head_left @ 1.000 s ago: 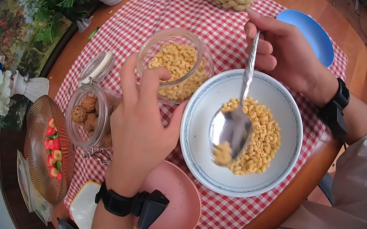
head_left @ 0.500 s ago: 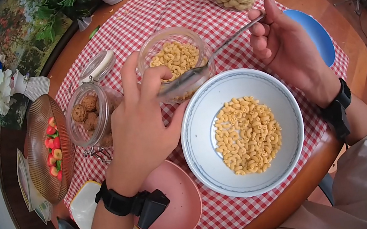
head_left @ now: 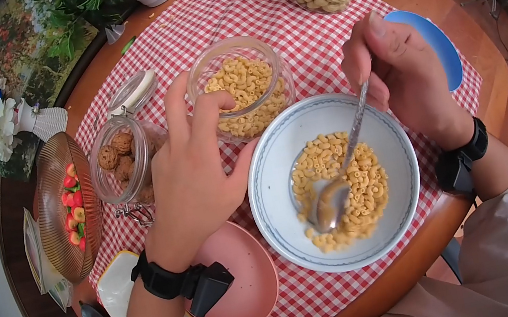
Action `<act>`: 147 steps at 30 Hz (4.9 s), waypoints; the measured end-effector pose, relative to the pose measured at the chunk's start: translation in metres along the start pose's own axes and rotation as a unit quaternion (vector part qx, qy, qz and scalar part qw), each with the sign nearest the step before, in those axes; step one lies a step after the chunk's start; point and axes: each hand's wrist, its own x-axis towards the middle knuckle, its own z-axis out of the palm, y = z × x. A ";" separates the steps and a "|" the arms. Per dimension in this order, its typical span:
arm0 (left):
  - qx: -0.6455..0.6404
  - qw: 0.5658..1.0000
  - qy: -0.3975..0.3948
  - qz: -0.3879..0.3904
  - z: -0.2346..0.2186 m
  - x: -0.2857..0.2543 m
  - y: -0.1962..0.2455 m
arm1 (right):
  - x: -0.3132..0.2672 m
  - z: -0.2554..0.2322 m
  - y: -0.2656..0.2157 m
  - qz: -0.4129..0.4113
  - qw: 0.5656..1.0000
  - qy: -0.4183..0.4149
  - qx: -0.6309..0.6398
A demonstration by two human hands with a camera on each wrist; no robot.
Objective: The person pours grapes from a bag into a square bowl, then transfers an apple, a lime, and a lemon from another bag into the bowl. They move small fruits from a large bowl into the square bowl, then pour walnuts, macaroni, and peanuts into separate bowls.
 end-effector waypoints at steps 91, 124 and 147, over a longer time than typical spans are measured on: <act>-0.007 1.000 0.008 0.012 0.000 -0.002 -0.004 | 0.011 -0.021 0.011 0.130 0.970 0.061 0.195; 0.015 0.999 0.018 0.023 0.001 -0.001 -0.002 | 0.000 0.003 -0.006 0.042 0.994 0.076 -0.064; 0.026 0.999 0.017 0.029 0.001 -0.002 -0.003 | 0.011 0.001 -0.007 0.042 0.956 0.238 0.165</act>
